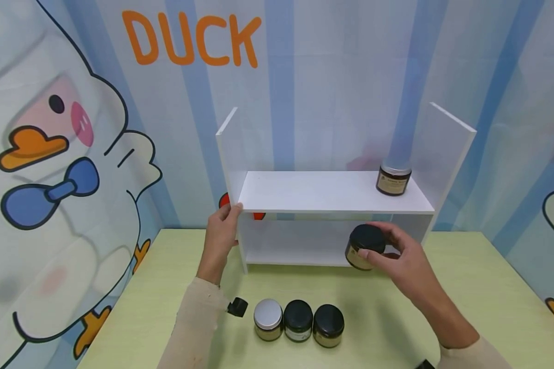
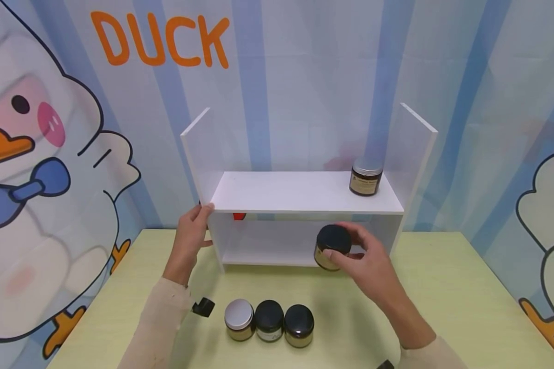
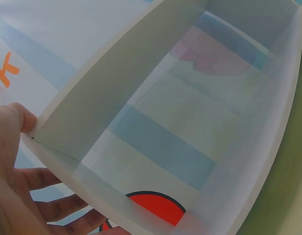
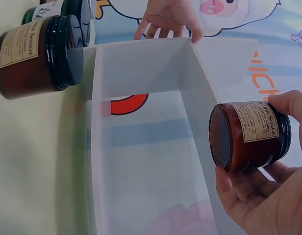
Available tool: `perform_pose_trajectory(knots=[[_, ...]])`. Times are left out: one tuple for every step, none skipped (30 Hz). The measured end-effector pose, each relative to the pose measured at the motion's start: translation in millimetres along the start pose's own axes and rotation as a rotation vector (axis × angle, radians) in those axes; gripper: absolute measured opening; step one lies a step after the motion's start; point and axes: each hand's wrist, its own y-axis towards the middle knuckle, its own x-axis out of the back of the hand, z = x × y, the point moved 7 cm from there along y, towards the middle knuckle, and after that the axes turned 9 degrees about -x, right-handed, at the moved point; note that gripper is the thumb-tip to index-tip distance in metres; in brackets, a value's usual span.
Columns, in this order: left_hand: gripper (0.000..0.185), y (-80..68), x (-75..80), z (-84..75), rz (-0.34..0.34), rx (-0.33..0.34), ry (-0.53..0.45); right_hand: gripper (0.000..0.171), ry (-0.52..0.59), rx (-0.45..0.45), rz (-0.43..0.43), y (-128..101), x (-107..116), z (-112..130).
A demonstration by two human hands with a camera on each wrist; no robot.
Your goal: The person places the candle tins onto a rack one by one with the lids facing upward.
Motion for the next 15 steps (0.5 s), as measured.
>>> perform_pose_trajectory(knots=[[0.063, -0.2, 0.0, -0.1, -0.001, -0.001, 0.001, 0.058, -0.002, -0.003, -0.005, 0.4, 1.2, 0.4], [0.063, -0.5, 0.0, -0.3, -0.002, -0.002, 0.002, 0.058, -0.003, -0.006, -0.009, 0.8, 2.5, 0.8], [0.063, -0.8, -0.1, -0.4, -0.003, -0.002, 0.003, 0.058, -0.005, -0.008, -0.012, 1.2, 3.6, 1.2], [0.063, -1.0, -0.1, -0.5, -0.003, -0.003, 0.004, 0.058, -0.005, -0.008, -0.014, 1.7, 4.6, 1.8], [0.063, -1.1, -0.1, -0.6, -0.002, -0.004, 0.004, 0.058, -0.006, -0.009, -0.015, 2.1, 5.4, 2.3], [0.063, -1.3, -0.2, -0.7, -0.001, -0.005, 0.003, 0.058, -0.006, -0.01, -0.016, 2.5, 6.2, 2.9], [0.063, -1.4, -0.2, -0.8, -0.001, -0.005, 0.003, 0.058, -0.008, -0.011, -0.017, 2.9, 6.8, 3.6], [0.063, -1.5, -0.2, -0.8, -0.001, -0.004, 0.003, 0.058, -0.009, -0.011, -0.018, 3.4, 7.3, 4.4], [0.063, -1.7, -0.3, -1.0, -0.001, -0.003, 0.002, 0.058, -0.011, -0.011, -0.02, 4.0, 7.7, 5.2], [0.064, -1.7, -0.3, -0.9, -0.002, -0.001, 0.002, 0.058, -0.012, -0.012, -0.021, 4.6, 8.0, 6.0], [0.064, -1.5, -0.3, -0.7, -0.002, 0.001, 0.002, 0.059, -0.012, -0.015, -0.021, 5.3, 8.3, 6.9], [0.065, -1.6, -0.4, -0.7, -0.003, 0.004, 0.002, 0.059, -0.012, -0.016, -0.023, 6.1, 8.6, 7.8], [0.065, -1.7, -0.5, -0.4, -0.004, 0.006, 0.003, 0.06, -0.01, -0.018, -0.024, 6.9, 9.0, 8.8], [0.065, -1.6, -0.6, -0.3, -0.005, 0.007, 0.004, 0.06, -0.009, -0.021, -0.024, 7.6, 9.3, 9.7], [0.065, -1.6, -0.6, -0.1, -0.005, 0.007, 0.005, 0.06, -0.007, -0.022, -0.023, 8.4, 9.7, 10.7]])
